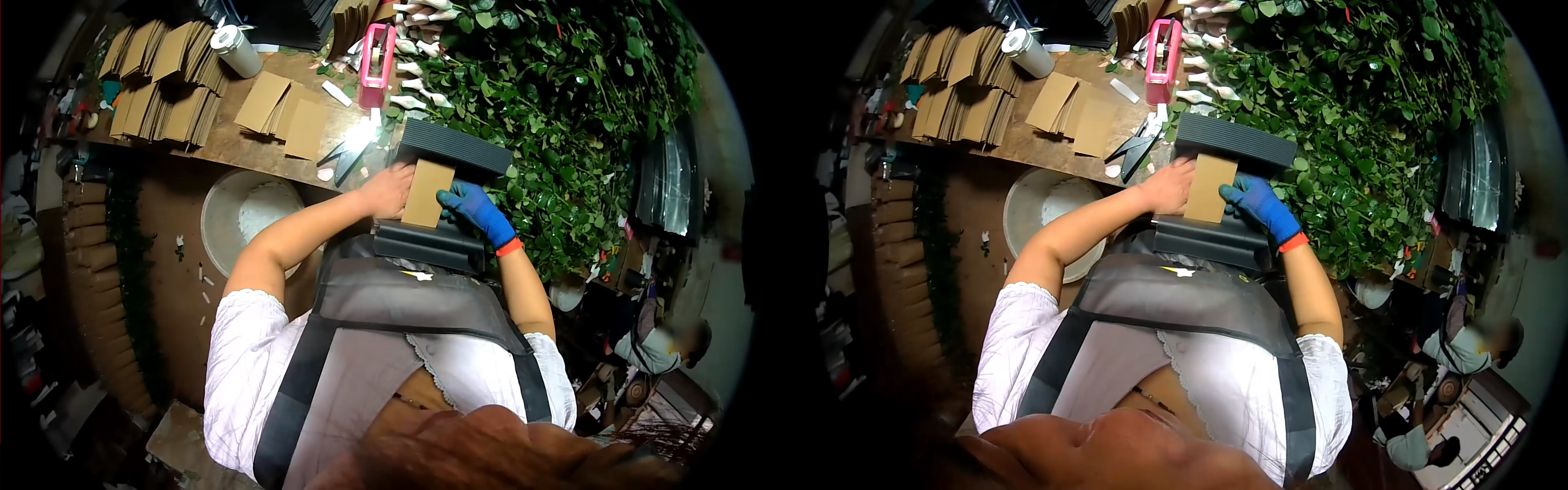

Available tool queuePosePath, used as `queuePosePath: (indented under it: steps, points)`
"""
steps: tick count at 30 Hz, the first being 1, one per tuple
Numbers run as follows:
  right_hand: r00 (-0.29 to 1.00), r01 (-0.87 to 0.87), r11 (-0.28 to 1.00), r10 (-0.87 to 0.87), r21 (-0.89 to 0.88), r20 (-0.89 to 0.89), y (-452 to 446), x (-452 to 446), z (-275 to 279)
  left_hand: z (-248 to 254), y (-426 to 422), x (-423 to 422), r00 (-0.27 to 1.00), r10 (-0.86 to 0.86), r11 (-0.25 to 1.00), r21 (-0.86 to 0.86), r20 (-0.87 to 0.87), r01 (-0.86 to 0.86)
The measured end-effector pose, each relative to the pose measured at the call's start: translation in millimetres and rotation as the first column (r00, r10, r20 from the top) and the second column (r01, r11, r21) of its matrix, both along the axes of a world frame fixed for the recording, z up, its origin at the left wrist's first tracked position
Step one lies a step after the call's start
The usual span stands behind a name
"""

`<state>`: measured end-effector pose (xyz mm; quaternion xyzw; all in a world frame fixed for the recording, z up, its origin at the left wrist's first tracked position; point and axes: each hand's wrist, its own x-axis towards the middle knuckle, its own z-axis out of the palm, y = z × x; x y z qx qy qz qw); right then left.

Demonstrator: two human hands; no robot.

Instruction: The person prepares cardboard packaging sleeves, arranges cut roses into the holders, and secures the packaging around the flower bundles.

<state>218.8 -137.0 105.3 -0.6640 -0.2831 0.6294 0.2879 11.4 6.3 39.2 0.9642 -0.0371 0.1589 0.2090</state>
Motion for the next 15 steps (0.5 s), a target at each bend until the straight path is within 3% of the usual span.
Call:
queuePosePath:
  steps: [2,3,4,6,7,9,12,13,14,15]
  points:
    - [0.997,0.064,0.996,-0.067,-0.066,-0.048,3.1,-4.0,-5.6,6.6,9.1,-4.8,0.998,-0.040,0.996,-0.078,-0.051,0.036]
    - [0.994,-0.026,0.997,0.033,-0.070,0.108,5.4,-6.8,-6.5,13.4,15.5,-11.4,0.994,-0.027,0.991,-0.130,-0.106,0.013]
    - [0.974,-0.079,0.994,0.092,-0.073,0.208,7.9,-11.1,-5.8,9.9,21.2,-25.7,0.982,0.098,0.984,-0.130,-0.161,-0.119]
    - [0.893,-0.179,0.979,0.202,-0.095,0.402,15.1,-17.5,-0.7,-12.9,29.6,-49.0,0.938,0.315,0.949,-0.075,0.145,-0.307]
    - [0.818,-0.242,0.968,0.237,-0.060,0.524,15.3,-21.0,8.2,-17.9,23.6,-47.9,0.846,0.519,0.835,-0.287,0.124,-0.470]
    - [0.783,-0.253,0.965,0.247,-0.070,0.571,14.9,-23.3,2.1,-22.3,0.7,-46.5,0.568,0.821,0.411,-0.628,-0.060,-0.660]
    - [0.746,-0.261,0.964,0.237,-0.054,0.623,12.5,-27.5,-5.1,-24.2,-33.3,-22.8,0.801,0.528,0.384,-0.761,-0.283,-0.522]
    - [0.730,-0.265,0.963,0.231,-0.045,0.644,11.4,-25.7,-4.8,-15.9,-26.2,-25.9,0.795,0.418,0.252,-0.785,-0.439,-0.566]
    - [0.719,-0.288,0.956,0.255,-0.057,0.647,13.4,-25.1,0.4,-15.7,-8.6,-35.0,0.814,0.374,0.268,-0.788,-0.444,-0.554]
    - [0.709,-0.309,0.949,0.278,-0.069,0.648,16.1,-25.7,6.5,-15.8,-2.6,-41.6,0.812,0.466,0.303,-0.800,-0.350,-0.518]
